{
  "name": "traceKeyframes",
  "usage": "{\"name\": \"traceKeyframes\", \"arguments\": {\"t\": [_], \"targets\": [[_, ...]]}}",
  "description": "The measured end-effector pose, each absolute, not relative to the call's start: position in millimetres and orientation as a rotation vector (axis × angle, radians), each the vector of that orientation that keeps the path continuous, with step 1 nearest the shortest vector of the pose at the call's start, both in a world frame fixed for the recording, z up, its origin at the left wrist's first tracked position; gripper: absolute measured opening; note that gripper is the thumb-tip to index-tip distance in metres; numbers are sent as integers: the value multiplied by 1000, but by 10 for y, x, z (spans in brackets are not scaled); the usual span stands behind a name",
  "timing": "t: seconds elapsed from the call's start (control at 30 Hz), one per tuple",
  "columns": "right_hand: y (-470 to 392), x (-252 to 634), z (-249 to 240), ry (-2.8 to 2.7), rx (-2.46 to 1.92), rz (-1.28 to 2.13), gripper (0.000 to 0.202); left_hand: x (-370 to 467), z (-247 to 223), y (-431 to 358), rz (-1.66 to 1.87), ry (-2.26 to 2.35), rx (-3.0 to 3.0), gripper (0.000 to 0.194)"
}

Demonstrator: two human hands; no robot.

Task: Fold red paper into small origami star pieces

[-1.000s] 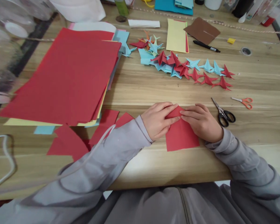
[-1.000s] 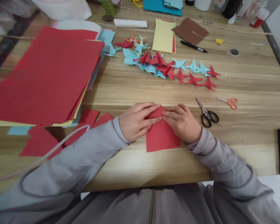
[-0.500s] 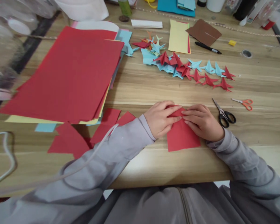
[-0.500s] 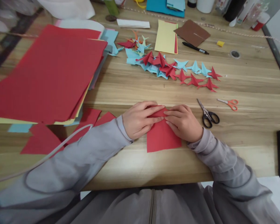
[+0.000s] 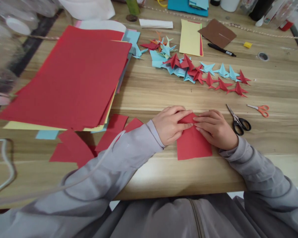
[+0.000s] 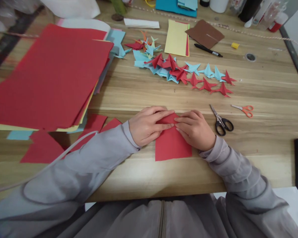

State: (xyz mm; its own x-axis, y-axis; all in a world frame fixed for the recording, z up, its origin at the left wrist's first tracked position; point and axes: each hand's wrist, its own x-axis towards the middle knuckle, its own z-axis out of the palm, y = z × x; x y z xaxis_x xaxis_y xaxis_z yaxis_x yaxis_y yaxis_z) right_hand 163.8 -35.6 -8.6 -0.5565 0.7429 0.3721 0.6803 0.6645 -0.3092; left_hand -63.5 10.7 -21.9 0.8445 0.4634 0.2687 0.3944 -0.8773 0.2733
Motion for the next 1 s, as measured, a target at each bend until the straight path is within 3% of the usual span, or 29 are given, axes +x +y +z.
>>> {"name": "traceKeyframes", "arguments": {"t": [0.23,0.6,1.0], "targets": [[-392,1553,-63,-2528,-1194,64,42,-612,-176,80,436,682,2857,37],[-614,1545,5,-2605,-1269,-261,46,-585,-201,77,451,688,2869,38],[-697,1550,10,-2608,-1254,-379,51,-571,-163,37,565,737,2880,36]]}}
